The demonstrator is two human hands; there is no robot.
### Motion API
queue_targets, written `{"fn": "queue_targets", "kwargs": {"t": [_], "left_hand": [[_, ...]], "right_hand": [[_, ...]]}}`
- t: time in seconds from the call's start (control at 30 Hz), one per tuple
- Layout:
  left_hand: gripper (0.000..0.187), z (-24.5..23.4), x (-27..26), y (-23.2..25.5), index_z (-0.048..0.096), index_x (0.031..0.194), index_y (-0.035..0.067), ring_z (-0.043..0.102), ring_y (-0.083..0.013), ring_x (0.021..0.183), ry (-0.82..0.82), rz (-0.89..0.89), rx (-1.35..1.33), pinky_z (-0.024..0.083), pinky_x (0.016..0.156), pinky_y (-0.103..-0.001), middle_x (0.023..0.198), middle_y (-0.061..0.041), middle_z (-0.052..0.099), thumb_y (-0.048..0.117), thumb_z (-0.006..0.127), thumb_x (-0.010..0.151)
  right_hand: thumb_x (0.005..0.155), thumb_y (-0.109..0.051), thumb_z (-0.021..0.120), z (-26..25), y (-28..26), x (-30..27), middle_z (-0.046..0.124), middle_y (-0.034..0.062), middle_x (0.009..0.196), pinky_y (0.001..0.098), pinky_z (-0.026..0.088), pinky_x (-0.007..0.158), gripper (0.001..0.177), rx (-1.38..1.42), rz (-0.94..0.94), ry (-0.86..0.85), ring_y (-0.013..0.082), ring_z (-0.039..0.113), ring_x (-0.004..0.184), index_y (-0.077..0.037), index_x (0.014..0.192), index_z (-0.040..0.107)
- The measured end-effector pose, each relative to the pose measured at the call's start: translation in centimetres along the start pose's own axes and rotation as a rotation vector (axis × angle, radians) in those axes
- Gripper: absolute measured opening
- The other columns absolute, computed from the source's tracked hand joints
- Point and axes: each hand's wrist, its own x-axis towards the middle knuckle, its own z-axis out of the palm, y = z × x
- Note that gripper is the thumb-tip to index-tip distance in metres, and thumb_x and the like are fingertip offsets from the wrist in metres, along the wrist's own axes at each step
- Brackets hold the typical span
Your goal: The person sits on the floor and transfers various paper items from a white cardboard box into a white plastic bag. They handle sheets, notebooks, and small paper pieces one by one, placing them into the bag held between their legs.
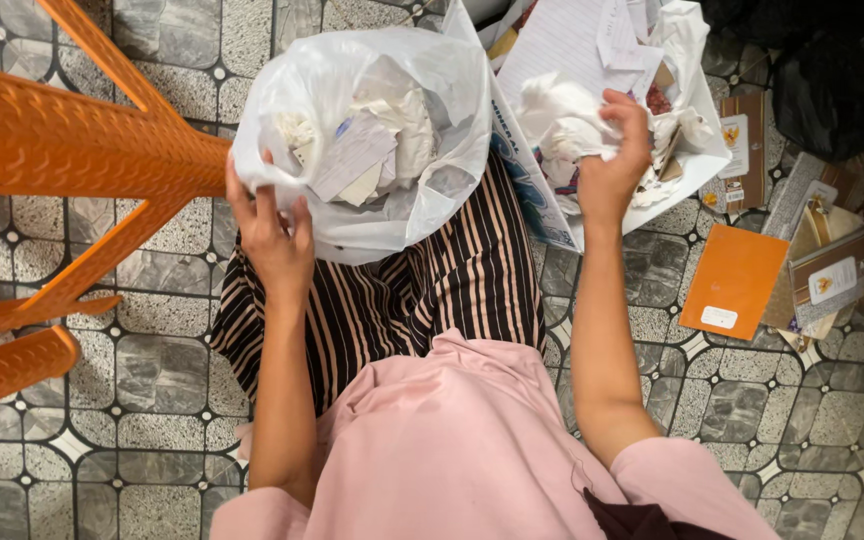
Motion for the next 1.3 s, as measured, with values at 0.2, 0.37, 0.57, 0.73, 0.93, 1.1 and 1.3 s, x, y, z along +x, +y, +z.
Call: {"fn": "queue_targets", "kwargs": {"t": [0.2, 0.37, 0.57, 0.73, 0.93, 1.1, 1.3], "left_hand": [[0.092, -1.0, 3.4, 2.8, 0.025, 0.167, 0.015, 0.058, -0.0113, 0.069, -0.093, -0.124, -0.259, 0.053, 0.064, -0.025, 0.171, -0.019, 0.033, -0.009, 0.069, 0.090], [0.097, -1.2, 3.4, 4.4, 0.014, 0.168, 0.012, 0.062, -0.0083, 0.075, -0.098, -0.219, -0.416, 0.054, 0.062, -0.024, 0.169, -0.020, 0.037, -0.010, 0.067, 0.090], [0.093, -1.1, 2.2, 2.0, 0.018, 0.165, 0.007, 0.067, -0.0143, 0.084, -0.110, -0.397, -0.453, 0.055, 0.064, -0.026, 0.161, -0.018, 0.045, -0.006, 0.068, 0.088], [0.088, -0.8, 2.0, 0.4, 0.019, 0.165, 0.001, 0.061, -0.0263, 0.137, -0.064, -0.254, -0.439, 0.059, 0.097, -0.033, 0.169, -0.021, 0.036, -0.002, 0.072, 0.096], [0.083, -2.0, 1.2, 3.1, 0.028, 0.163, 0.018, 0.028, -0.0354, 0.161, -0.114, -0.286, -0.367, 0.052, 0.098, -0.042, 0.173, -0.022, 0.006, 0.011, 0.077, 0.096], [0.085, -2.3, -1.7, 5.1, 0.035, 0.165, 0.028, 0.011, -0.0456, 0.162, -0.173, -0.212, -0.177, 0.027, 0.129, -0.048, 0.173, -0.026, -0.004, 0.023, 0.082, 0.095], [0.082, -0.6, -3.5, 5.1, 0.035, 0.165, 0.027, 0.025, -0.0485, 0.157, -0.196, -0.242, -0.074, 0.040, 0.119, -0.046, 0.172, -0.029, 0.002, 0.028, 0.080, 0.096]], "right_hand": [[0.096, -0.008, 0.077, 6.9, -8.2, -4.9, 0.064, 0.0135, 0.130, 0.0377, 0.054, 0.110, 0.024, 0.285, -0.350, -0.052, 0.0250, 0.063, 0.126, -0.009, 0.107, 0.056], [0.087, 0.007, 0.066, 19.3, -8.1, -4.6, 0.058, 0.0069, 0.149, 0.0391, 0.045, 0.121, 0.037, -0.028, -0.576, -0.478, 0.0308, 0.051, 0.148, -0.011, 0.119, 0.063], [0.070, -0.035, 0.081, 26.9, -5.0, -3.8, 0.035, 0.0122, 0.161, 0.0719, 0.005, 0.109, 0.079, -0.655, -0.407, -0.997, 0.0433, 0.015, 0.151, -0.021, 0.143, 0.056], [0.085, -0.034, 0.078, 22.9, -5.2, -3.7, 0.047, 0.0137, 0.152, 0.0584, 0.023, 0.116, 0.061, -0.360, -0.316, -1.079, 0.0353, 0.034, 0.144, -0.020, 0.141, 0.059], [0.099, -0.013, 0.070, 9.7, -4.2, -2.4, 0.076, 0.0062, 0.117, 0.0289, 0.059, 0.091, 0.033, 0.280, 0.021, -0.755, 0.0129, 0.072, 0.100, -0.013, 0.132, 0.069], [0.091, -0.002, 0.077, 1.8, 3.4, 2.0, 0.069, 0.0032, 0.119, 0.0259, 0.052, 0.070, 0.043, 0.002, 0.185, -0.051, 0.0109, 0.063, 0.087, -0.011, 0.132, 0.067], [0.069, -0.016, 0.095, -0.3, 9.4, 5.6, 0.051, 0.0116, 0.122, 0.0461, 0.042, 0.093, 0.088, -0.658, 0.036, 0.127, 0.0303, 0.051, 0.110, -0.011, 0.145, 0.052]]}}
